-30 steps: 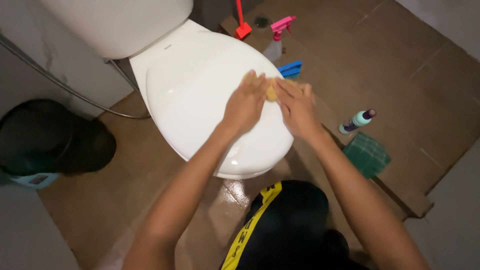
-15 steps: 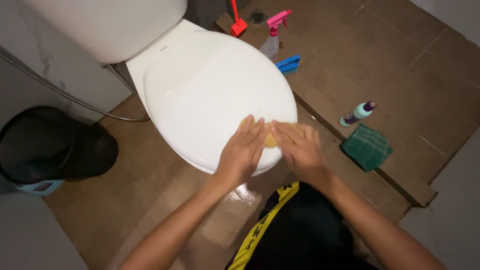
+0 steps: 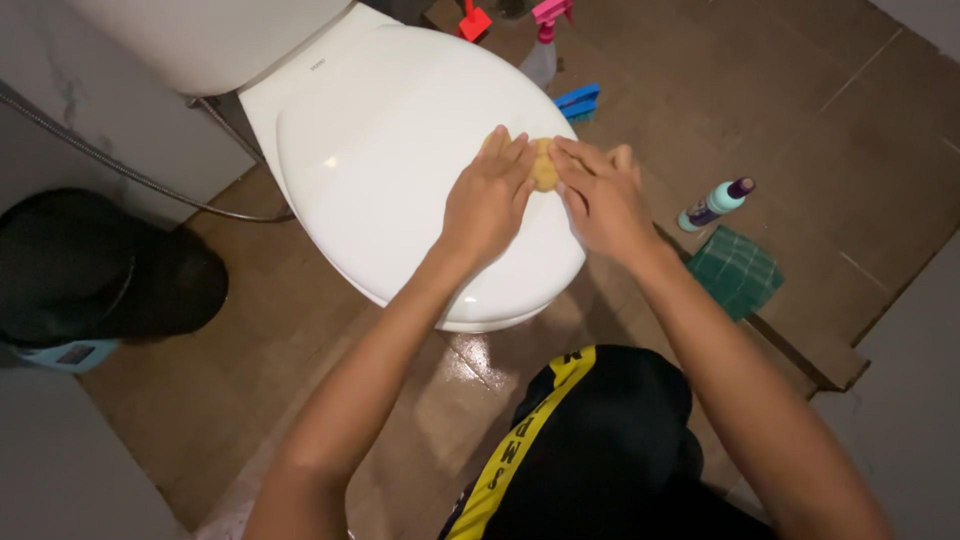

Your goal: Cleaning the exterior lid and surface of a toilet using a sponge and cleaning agents.

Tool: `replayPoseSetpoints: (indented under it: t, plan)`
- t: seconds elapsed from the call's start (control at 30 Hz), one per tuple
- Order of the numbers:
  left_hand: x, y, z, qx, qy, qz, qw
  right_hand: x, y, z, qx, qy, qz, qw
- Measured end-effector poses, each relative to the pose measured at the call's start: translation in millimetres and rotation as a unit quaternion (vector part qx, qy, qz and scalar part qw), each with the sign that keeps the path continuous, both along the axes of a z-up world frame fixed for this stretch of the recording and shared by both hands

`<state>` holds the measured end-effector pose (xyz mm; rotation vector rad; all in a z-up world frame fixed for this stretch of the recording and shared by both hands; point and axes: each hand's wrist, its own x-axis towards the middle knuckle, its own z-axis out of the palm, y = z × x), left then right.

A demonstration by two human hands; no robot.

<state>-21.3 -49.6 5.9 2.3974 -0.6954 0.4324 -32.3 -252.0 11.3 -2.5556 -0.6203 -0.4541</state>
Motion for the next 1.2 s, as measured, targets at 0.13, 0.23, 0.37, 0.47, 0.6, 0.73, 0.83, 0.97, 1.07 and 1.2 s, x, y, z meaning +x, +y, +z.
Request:
replayPoseSetpoints:
  t: [0.13,0.23,0.37,0.47,0.6,0.73,0.83,0.97,1.07,1.2]
  plan:
    - [-34.6,5.3,-0.8,-0.023,-0.015,0.000,1.000,-35.1,3.1,11.3,-0.005,0.013,0.015,1.000]
    - [-69.6,16.3,5.0,-0.020,-0.033,0.006,0.999,-63.5,13.6,24.1,-0.001,0.033,0.035,0.999]
    - [-108.1,35.4,17.8,-0.012,-0.009,0.016,1.000,-93.3,30.1,18.3,0.014,0.028,0.057,0.998]
    - [-121.9,58.4,18.1,0.002,0.015,0.038,0.999,-102.8,50.8,14.4,0.021,0.009,0.075,0.997]
    - [-124.3,90.8,13.0,0.072,0.002,0.059,0.996,-93.9,86.7,8.8,-0.011,-0.008,0.082,0.997]
    - [-91.9,120.0,5.0,0.080,-0.005,0.120,0.990,-46.1,123.9,7.5,-0.030,-0.007,0.097,0.995]
    - [-70.4,132.8,8.9,0.073,-0.017,0.156,0.985,-17.2,144.6,7.5,-0.031,-0.011,0.103,0.994]
    - [-58.0,131.6,13.2,0.041,-0.014,0.177,0.983,-2.0,149.8,12.1,-0.001,-0.005,0.110,0.994]
    - [-67.8,124.1,13.5,-0.003,-0.013,0.179,0.984,-10.2,143.0,13.2,0.004,0.012,0.115,0.993]
    - [-87.2,106.2,12.7,-0.025,-0.032,0.183,0.982,-25.0,126.0,17.9,-0.011,0.027,0.116,0.993]
